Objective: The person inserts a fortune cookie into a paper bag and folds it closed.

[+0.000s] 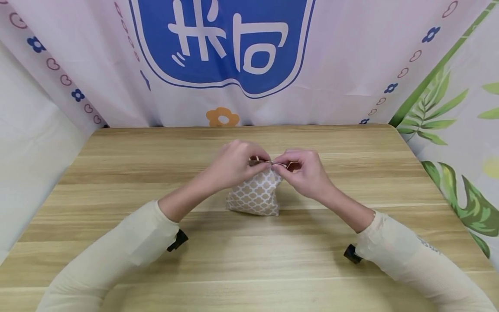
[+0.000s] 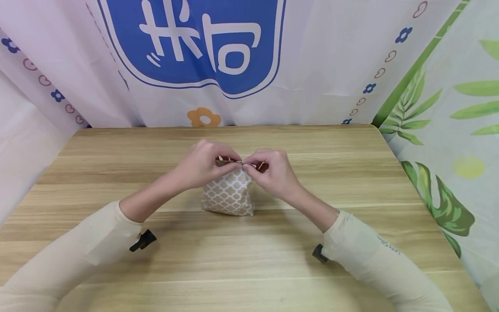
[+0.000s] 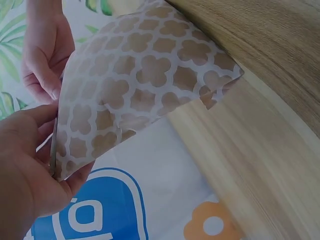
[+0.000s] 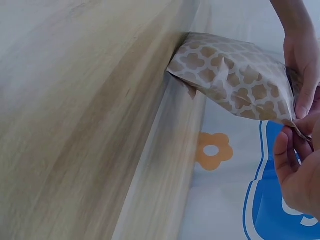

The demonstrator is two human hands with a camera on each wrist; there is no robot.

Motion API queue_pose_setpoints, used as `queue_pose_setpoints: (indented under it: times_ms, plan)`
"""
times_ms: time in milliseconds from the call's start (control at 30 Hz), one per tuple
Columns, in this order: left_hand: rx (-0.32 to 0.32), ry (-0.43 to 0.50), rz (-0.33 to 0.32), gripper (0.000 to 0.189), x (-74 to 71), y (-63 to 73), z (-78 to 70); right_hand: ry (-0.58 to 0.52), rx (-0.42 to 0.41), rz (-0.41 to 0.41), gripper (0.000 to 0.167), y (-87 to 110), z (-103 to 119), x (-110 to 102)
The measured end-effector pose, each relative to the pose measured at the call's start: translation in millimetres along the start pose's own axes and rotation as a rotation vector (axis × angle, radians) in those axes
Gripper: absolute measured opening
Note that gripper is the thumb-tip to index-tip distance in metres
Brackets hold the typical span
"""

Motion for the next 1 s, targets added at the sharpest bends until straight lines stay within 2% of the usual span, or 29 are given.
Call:
queue_pose_setpoints:
  times_ms: [133,367,567,767,900,1000]
  plan:
    - [0.003,0.002,-0.02,0.008,-0.6,0.7,-0.8,0.003,-0.025,-0.003,0.007,0.0,2,0]
    - [0.054,-0.009,-0.038,0.007,-0.6,3.2,-2.3,0.011,-0.055,0.003,0.007,0.2,3,1]
    - [0.093,0.085,-0.012,0.006,-1.6,4.9,-0.8,0.009,-0.067,-0.004,0.008,1.4,3,-2]
    - [0.07,0.223,-0.012,0.007,-6.1,7.7,6.2,-0.021,-0.07,-0.013,0.007,2.8,3,-3]
    - [0.055,0.259,-0.022,0.006,-8.9,9.4,9.3,-0.025,-0.078,-0.016,0.007,3.0,4,-4]
    - [0.019,0.276,-0.018,0.007,-11.2,10.5,15.2,-0.034,-0.061,-0.031,0.008,4.7,1,-7]
Point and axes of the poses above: each hand's wrist, its own y-axis away from the middle knuckle, its own x-axis out of the palm, z = x × y, the point moved 8 cm from there along -y, towards the middle knuckle, and after that the axes turned 12 degrees about -x, right-handed, at the moved point
